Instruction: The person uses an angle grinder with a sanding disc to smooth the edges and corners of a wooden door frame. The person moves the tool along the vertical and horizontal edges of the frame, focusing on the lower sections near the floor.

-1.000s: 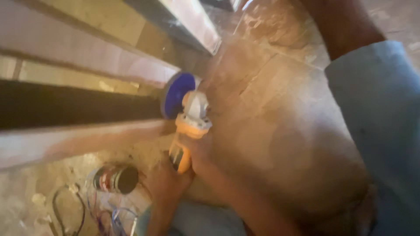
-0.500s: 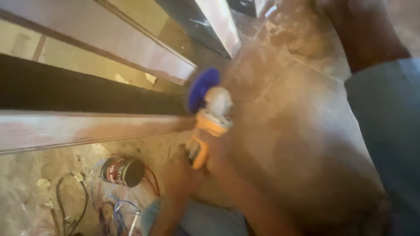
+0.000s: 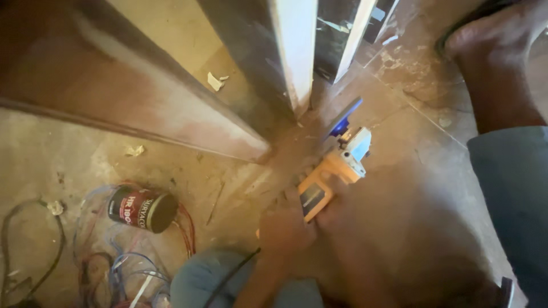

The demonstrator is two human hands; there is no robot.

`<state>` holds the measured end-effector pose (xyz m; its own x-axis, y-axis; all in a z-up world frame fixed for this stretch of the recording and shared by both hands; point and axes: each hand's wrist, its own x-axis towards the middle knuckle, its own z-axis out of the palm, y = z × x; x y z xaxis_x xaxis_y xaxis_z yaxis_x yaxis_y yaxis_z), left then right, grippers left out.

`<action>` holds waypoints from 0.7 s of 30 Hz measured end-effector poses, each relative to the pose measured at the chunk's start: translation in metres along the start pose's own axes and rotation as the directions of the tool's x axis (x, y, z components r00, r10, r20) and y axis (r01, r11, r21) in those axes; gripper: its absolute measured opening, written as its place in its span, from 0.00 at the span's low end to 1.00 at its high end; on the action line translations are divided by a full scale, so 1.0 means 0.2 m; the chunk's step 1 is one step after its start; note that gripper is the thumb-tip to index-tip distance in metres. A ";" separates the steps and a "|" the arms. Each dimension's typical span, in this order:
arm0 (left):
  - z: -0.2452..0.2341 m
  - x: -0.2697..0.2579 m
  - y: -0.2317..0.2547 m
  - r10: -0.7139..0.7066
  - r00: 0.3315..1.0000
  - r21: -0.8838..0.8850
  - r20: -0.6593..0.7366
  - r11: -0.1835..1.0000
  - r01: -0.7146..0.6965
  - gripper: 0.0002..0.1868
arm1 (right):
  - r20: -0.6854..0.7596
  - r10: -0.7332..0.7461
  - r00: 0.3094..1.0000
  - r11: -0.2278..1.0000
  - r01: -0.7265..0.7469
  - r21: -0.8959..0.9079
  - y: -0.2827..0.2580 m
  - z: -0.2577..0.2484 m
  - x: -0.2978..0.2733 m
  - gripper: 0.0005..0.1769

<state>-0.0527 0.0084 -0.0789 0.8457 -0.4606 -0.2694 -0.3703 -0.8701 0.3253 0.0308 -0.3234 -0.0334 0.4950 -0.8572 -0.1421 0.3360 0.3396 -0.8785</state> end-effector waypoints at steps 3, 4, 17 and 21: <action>-0.06 0.00 0.03 0.114 0.979 -0.073 -0.171 0.989 -0.128 0.41 | -0.014 -0.058 0.998 0.997 0.057 -0.054 -0.10 0.08 0.20 0.24; -0.07 0.00 0.04 0.106 0.981 -0.087 -0.161 0.989 -0.121 0.40 | -0.018 -0.069 0.997 0.995 0.067 -0.070 -0.12 0.09 0.25 0.25; -0.08 -0.01 0.03 0.032 0.997 -0.121 -0.065 0.992 -0.039 0.26 | -0.011 -0.107 0.994 0.985 0.104 -0.139 -0.11 0.13 0.29 0.26; -0.07 -0.01 0.01 0.009 0.988 -0.112 -0.151 0.993 -0.026 0.30 | 0.013 -0.103 0.995 0.988 0.103 -0.113 -0.09 0.17 0.23 0.26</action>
<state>-0.0497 0.0112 -0.0646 0.8907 -0.4366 -0.1262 -0.3471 -0.8328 0.4313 0.0744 -0.3555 -0.0079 0.4680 -0.8826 -0.0455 0.2929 0.2035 -0.9343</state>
